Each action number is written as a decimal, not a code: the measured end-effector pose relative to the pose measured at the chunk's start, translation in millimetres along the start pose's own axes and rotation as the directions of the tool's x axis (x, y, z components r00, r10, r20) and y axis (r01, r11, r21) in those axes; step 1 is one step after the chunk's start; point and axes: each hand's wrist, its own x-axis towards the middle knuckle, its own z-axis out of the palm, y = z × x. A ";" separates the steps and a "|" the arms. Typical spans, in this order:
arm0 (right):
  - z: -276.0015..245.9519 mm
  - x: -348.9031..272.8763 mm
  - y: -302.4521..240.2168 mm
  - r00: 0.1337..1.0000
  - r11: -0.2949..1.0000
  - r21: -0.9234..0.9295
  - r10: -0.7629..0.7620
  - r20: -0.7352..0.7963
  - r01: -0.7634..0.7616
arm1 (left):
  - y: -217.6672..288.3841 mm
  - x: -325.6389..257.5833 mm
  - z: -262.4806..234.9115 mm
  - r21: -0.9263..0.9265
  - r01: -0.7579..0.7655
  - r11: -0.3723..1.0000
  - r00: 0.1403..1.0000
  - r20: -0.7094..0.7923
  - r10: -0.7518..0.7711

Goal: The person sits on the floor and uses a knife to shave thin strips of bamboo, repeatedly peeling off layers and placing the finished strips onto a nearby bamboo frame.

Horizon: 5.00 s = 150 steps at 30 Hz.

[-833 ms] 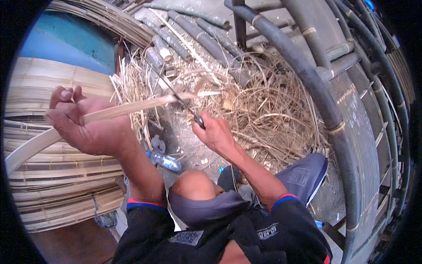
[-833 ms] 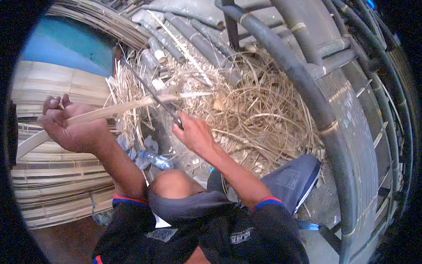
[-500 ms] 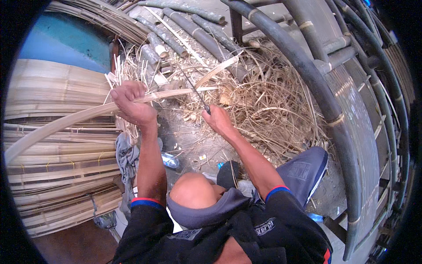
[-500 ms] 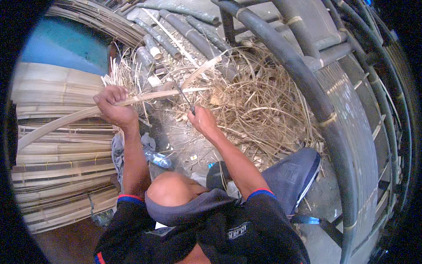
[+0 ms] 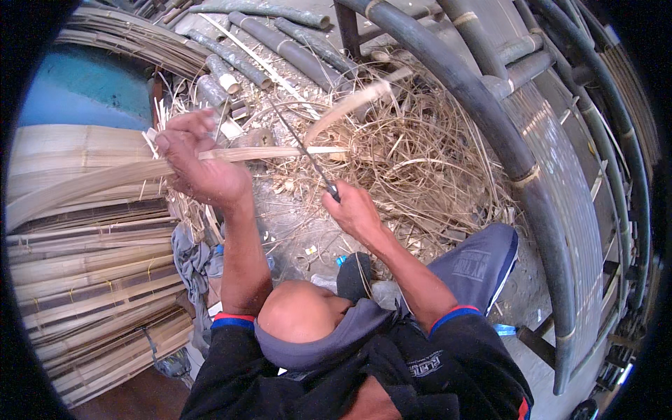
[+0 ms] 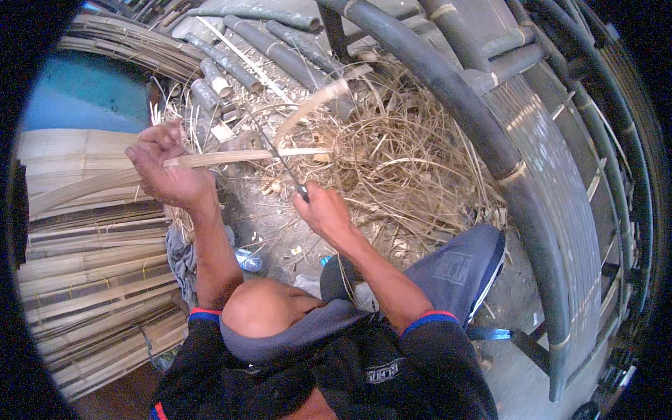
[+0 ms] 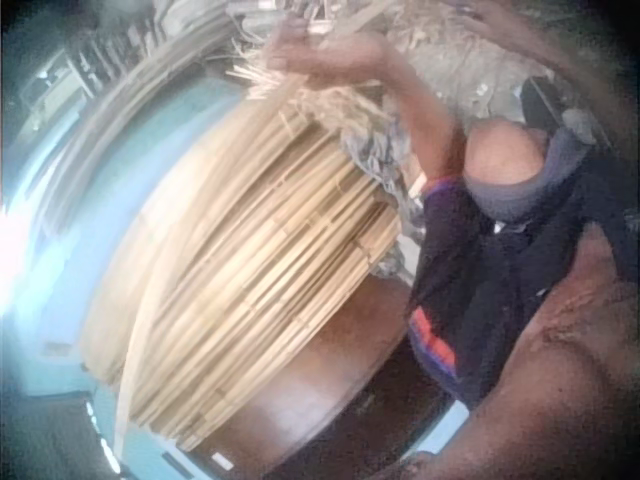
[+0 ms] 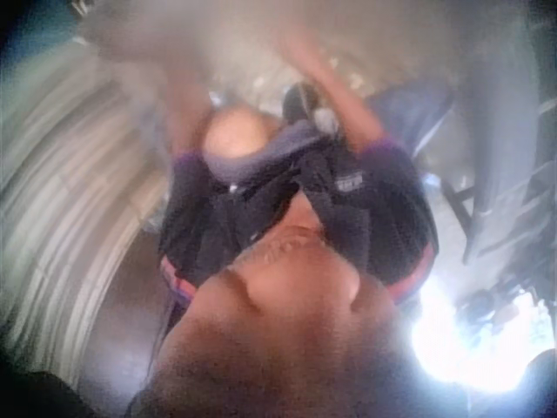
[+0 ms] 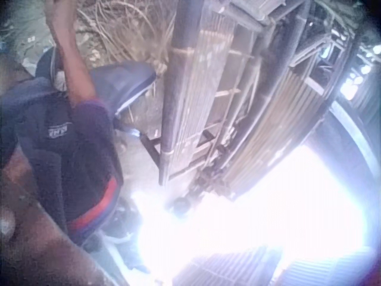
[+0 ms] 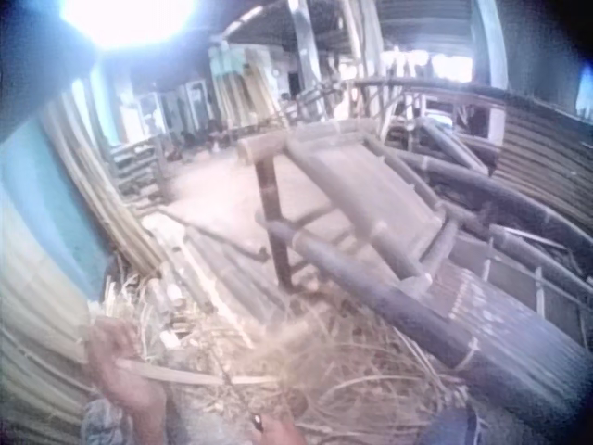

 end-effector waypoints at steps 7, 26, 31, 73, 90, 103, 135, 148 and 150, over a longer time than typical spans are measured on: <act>6.9 5.5 -16.4 0.982 0.986 -0.002 -0.165 -0.088 0.165 | -4.6 -9.0 8.1 -0.021 -0.230 0.973 0.971 -0.078 0.227; 29.5 56.1 57.2 0.995 0.990 -0.140 -0.003 -0.097 -0.010 | -22.7 3.7 -20.3 -0.144 -0.160 0.977 0.986 0.024 0.165; 25.5 41.2 33.1 0.994 0.992 -0.064 -0.106 -0.003 0.105 | -31.5 13.4 -30.3 -0.135 -0.147 0.980 0.989 0.010 0.150; 58.4 57.4 148.7 0.994 0.964 -0.264 -0.044 -0.095 0.017 | -47.3 33.7 -50.0 -0.057 -0.058 0.997 0.985 -0.165 0.048; 36.9 40.2 208.6 0.980 0.945 -0.261 0.191 -0.055 -0.199 | -47.4 26.4 -35.7 -0.013 -0.102 0.995 0.991 -0.088 0.101; 9.7 -42.9 76.0 0.991 0.982 -0.186 0.000 -0.134 -0.025 | 97.7 98.2 -27.4 -0.016 -0.174 0.985 0.966 -0.196 0.168; 0.5 -61.0 -86.0 0.971 0.970 0.028 -0.241 0.002 0.241 | 120.6 65.6 -21.1 0.049 -0.082 0.995 0.965 -0.245 0.092; 7.5 16.9 52.2 0.995 0.996 0.000 0.084 0.052 -0.084 | 101.8 88.5 -39.0 0.025 -0.141 0.990 0.985 -0.100 0.143; 25.8 16.5 45.5 0.998 0.999 -0.002 -0.044 -0.038 0.044 | 96.4 93.0 -43.8 0.036 -0.131 0.991 0.987 -0.095 0.133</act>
